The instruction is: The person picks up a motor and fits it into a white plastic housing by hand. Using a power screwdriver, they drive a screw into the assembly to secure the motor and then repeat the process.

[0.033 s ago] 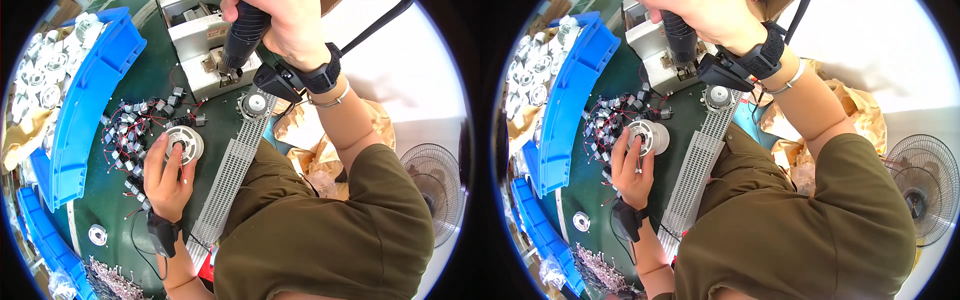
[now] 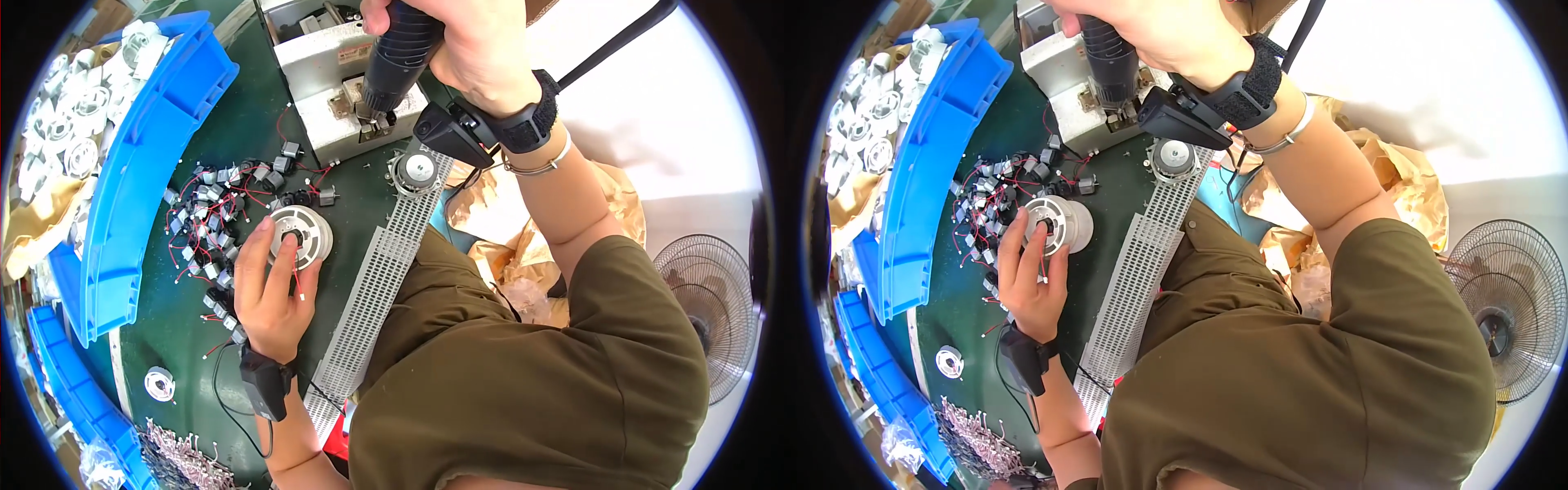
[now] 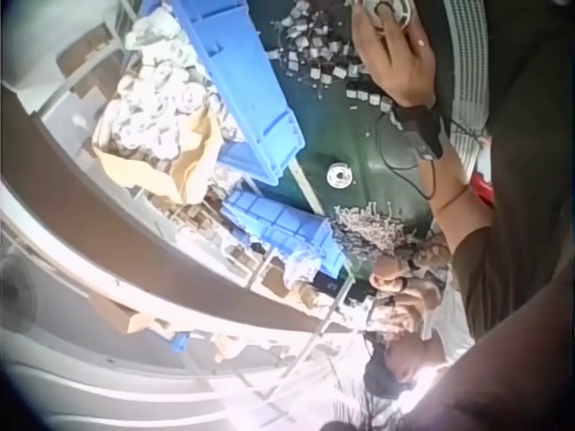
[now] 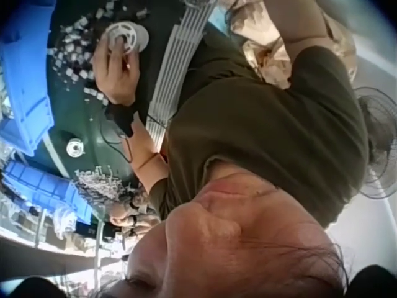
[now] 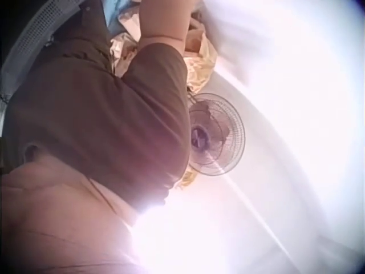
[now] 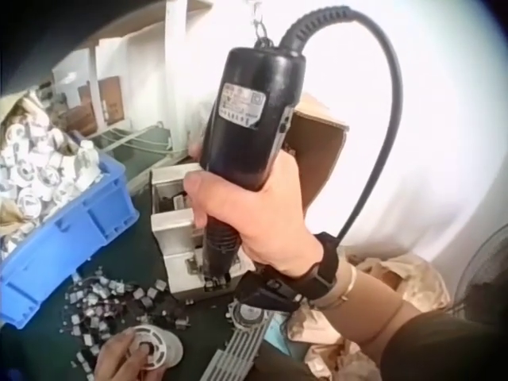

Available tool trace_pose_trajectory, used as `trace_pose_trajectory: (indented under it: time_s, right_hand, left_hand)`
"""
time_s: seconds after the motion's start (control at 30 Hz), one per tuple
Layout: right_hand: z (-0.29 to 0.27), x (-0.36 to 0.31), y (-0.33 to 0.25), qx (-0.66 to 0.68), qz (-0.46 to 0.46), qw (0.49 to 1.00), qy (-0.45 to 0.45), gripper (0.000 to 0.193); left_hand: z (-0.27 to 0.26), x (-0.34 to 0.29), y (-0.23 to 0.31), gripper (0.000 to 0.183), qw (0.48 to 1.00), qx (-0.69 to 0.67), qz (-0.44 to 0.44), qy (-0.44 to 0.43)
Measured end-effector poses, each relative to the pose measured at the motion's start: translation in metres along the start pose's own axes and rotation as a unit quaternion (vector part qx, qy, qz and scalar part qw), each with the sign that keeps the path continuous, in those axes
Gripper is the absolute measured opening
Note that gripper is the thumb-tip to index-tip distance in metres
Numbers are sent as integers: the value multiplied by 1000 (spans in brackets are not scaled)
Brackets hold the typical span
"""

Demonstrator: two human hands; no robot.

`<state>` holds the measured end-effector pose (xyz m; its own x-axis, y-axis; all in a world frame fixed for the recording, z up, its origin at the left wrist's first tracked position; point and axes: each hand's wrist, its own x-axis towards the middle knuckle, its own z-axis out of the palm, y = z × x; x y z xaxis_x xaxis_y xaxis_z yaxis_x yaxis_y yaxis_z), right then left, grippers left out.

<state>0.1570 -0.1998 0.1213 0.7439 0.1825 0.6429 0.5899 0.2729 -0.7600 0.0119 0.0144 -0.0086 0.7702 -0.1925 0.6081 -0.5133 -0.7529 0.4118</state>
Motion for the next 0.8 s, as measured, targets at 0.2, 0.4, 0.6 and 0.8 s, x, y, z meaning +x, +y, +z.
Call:
trace_pose_trajectory:
  time_s: [0.2,0.4,0.6,0.8]
  right_hand:
    - [1,-3,6,31,26,999,21,22]
    - [-1,-3,4,65,-34,997,-18,22]
    - [2,-5,6,40,-36,998,-17,23]
    - [1,-6,5,55,-63,996,-24,25]
  left_hand:
    - [-1,-2,-1,43,1000,0,4,2]
    - [1,-1,-1,42,1000,2,8,4]
    - [0,-3,-2,42,1000,1,0,7]
    - [2,-1,-1,42,1000,0,8,10]
